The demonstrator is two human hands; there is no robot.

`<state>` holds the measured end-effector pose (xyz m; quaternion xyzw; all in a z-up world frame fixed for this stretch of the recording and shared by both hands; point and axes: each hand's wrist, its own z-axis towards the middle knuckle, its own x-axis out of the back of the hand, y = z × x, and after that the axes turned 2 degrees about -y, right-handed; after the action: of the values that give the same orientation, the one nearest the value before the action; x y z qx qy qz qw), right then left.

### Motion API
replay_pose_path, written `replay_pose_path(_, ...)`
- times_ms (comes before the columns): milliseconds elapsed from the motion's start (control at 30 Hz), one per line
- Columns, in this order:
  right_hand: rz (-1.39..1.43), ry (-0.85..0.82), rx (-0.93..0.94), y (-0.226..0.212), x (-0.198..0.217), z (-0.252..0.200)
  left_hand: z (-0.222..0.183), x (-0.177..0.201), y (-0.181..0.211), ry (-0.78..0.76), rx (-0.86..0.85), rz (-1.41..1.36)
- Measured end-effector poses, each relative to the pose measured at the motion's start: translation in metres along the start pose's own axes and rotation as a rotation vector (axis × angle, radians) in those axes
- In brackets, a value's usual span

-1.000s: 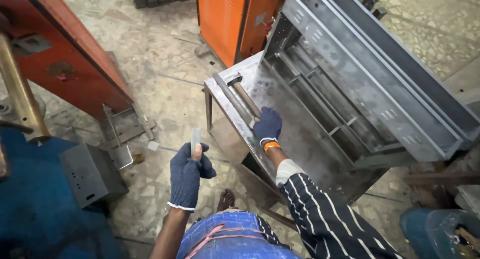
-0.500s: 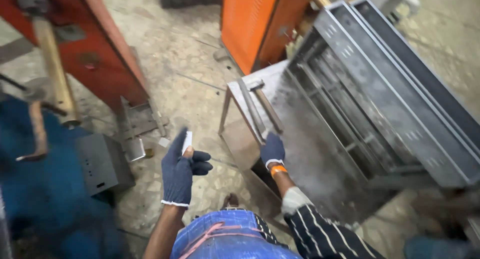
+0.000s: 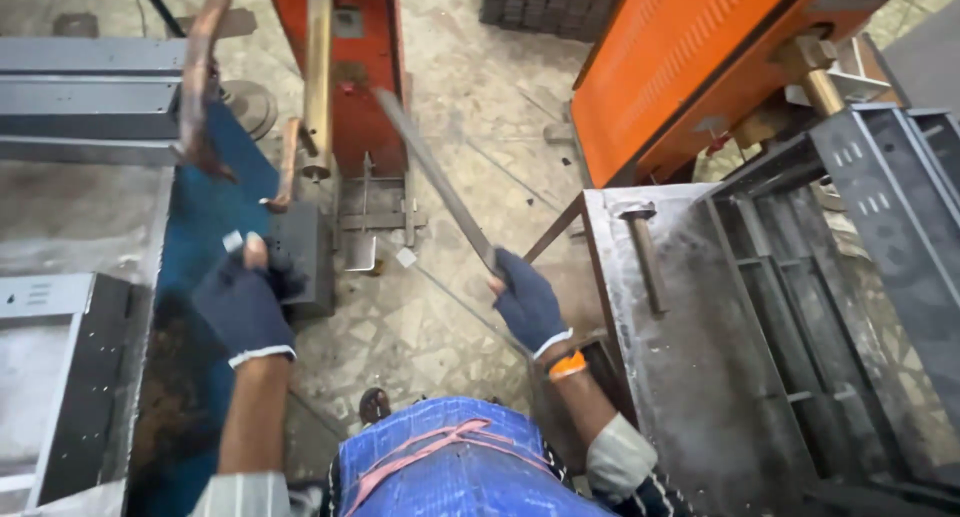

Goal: The person is assembling metal frame components using a spot welder, hammer, and file.

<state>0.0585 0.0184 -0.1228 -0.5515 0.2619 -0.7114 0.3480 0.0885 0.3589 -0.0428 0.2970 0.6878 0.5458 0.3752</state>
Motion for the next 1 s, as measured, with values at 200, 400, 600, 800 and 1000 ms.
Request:
replay_pose_path(200,-0.078,-0.219,0.305,-0.121,0.024,0.084,0.07,0.003,0.043,0.017,-0.092,-0.081)
replay_pose_path(400,-0.202,-0.375,0.401,-0.141,0.019,0.11,0.155,0.037,-0.036,-0.004,-0.184,0.147)
replay_pose_path(600,-0.252,-0.347,0.377,-0.143,0.035,0.143,0.105,0.012,0.001,-0.117,-0.125,-0.123)
replay_pose_path(800,-0.338,-0.291,0.518,-0.171,-0.051,0.145,0.166,0.073,-0.01,0.144,-0.121,0.405)
replay_pose_path(1000,-0.229,-0.266,0.55,-0.168,-0.039,0.143,0.152,0.069,-0.004,0.167,-0.204,0.428)
